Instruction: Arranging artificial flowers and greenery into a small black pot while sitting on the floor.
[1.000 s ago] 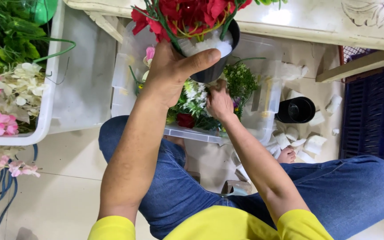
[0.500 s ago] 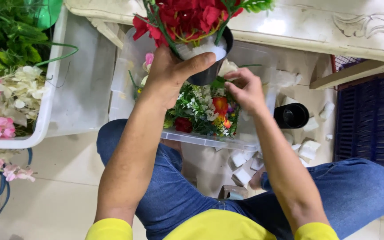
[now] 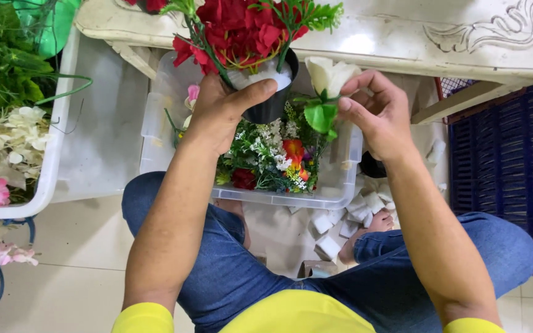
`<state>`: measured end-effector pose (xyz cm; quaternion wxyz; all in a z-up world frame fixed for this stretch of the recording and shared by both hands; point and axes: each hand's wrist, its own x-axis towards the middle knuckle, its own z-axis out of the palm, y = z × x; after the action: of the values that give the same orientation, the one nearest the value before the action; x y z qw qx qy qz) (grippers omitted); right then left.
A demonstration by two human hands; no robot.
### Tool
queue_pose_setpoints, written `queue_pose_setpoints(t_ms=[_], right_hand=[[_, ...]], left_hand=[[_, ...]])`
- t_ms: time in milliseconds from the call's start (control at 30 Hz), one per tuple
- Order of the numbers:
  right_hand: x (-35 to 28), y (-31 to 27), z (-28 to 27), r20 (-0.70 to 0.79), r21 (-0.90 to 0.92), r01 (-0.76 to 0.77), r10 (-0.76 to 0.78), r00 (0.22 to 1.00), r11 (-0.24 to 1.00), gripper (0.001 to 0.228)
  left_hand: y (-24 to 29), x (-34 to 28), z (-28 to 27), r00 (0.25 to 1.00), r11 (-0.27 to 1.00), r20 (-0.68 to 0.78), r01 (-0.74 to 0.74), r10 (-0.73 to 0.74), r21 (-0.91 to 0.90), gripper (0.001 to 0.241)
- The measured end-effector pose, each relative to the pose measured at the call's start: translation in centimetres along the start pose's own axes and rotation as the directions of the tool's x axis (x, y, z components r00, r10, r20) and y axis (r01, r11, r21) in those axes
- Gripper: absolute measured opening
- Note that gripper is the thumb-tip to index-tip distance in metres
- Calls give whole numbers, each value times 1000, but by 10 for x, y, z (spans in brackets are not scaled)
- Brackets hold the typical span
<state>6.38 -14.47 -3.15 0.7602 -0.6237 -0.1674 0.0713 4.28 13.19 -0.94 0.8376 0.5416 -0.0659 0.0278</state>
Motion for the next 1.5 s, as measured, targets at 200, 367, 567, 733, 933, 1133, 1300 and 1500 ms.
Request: queue_pose_setpoints(t_ms=[200, 367, 567, 733, 933, 1133, 1300, 1500], right_hand=[[1, 30, 11, 152, -58, -29, 38, 988, 998, 34], [6, 101, 10, 40, -633, -211, 304, 952, 745, 53], [-8, 169, 53, 282, -794, 105, 211, 936, 598, 31], [-8, 189, 104, 477, -589, 125, 219, 851, 798, 34], [10, 271, 50, 152, -691, -382, 640, 753, 614, 65], [23, 254, 38, -207, -823, -396, 434, 877, 407, 57], [13, 236, 75, -182, -890, -360, 508, 842, 279, 63], [5, 238, 82, -66, -950, -153, 303, 951, 271, 60]], left_hand=[[2, -1, 0, 1000, 1000, 18, -11, 12, -29, 54], [6, -5, -1, 998, 999, 36, -49, 49, -16, 41], [8, -2, -7, 997, 998, 36, -61, 62, -18, 46], [12, -2, -9, 998, 997, -1, -66, 66, 27, 43], [22, -9, -11, 997, 996, 21, -75, 75, 39, 47], [27, -12, -10, 996, 990, 16, -87, 86, 112, 46], [27, -12, -12, 995, 994, 15, -94, 94, 50, 43], [34, -15, -19, 993, 993, 30, -112, 110, 41, 45]])
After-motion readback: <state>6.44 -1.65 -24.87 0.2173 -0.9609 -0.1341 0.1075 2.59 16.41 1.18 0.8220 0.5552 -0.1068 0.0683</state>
